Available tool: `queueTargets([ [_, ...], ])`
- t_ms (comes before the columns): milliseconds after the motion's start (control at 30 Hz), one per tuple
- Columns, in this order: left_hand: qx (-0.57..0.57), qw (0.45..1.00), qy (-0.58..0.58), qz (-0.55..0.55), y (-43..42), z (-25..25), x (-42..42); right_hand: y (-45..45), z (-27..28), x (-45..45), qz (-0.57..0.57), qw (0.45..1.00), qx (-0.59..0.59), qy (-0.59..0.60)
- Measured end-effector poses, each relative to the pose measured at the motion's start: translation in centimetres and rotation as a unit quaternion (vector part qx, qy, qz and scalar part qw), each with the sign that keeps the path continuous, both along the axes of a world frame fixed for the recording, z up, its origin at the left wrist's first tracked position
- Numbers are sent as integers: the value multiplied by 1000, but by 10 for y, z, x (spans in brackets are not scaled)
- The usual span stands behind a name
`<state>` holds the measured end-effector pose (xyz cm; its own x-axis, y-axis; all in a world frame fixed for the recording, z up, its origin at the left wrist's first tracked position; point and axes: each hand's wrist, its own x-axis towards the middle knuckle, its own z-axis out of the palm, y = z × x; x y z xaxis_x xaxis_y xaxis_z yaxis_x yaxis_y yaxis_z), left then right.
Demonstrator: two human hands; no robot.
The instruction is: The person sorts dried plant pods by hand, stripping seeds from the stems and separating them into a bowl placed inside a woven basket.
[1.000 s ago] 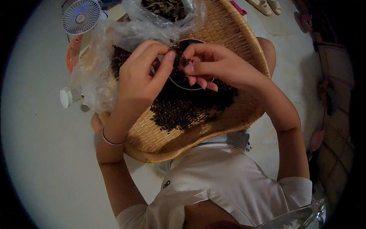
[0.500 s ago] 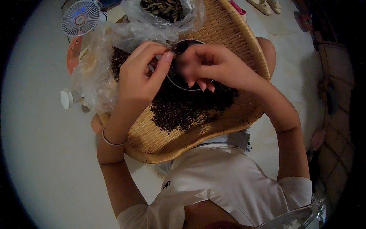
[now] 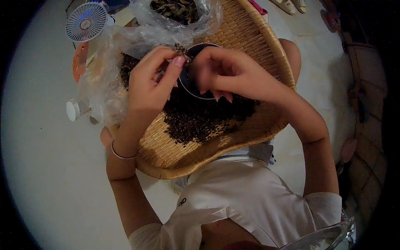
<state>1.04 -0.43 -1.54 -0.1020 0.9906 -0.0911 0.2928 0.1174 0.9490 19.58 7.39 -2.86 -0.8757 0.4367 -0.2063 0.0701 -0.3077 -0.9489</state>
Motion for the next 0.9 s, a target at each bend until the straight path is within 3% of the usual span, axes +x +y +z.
queueTargets([
  [233, 33, 998, 50, 1, 0, 0, 1, 5, 1, 0, -1, 998, -57, -15],
  [467, 60, 995, 81, -16, 0, 2, 0, 6, -4, 1, -16, 999, -24, -28],
  [533, 118, 985, 125, -23, 1, 1, 1, 6, -5, 1, -27, 999, -19, -23],
  [900, 138, 978, 152, -31, 2, -1, 1, 5, -5, 1, -23, 999, -19, -25],
])
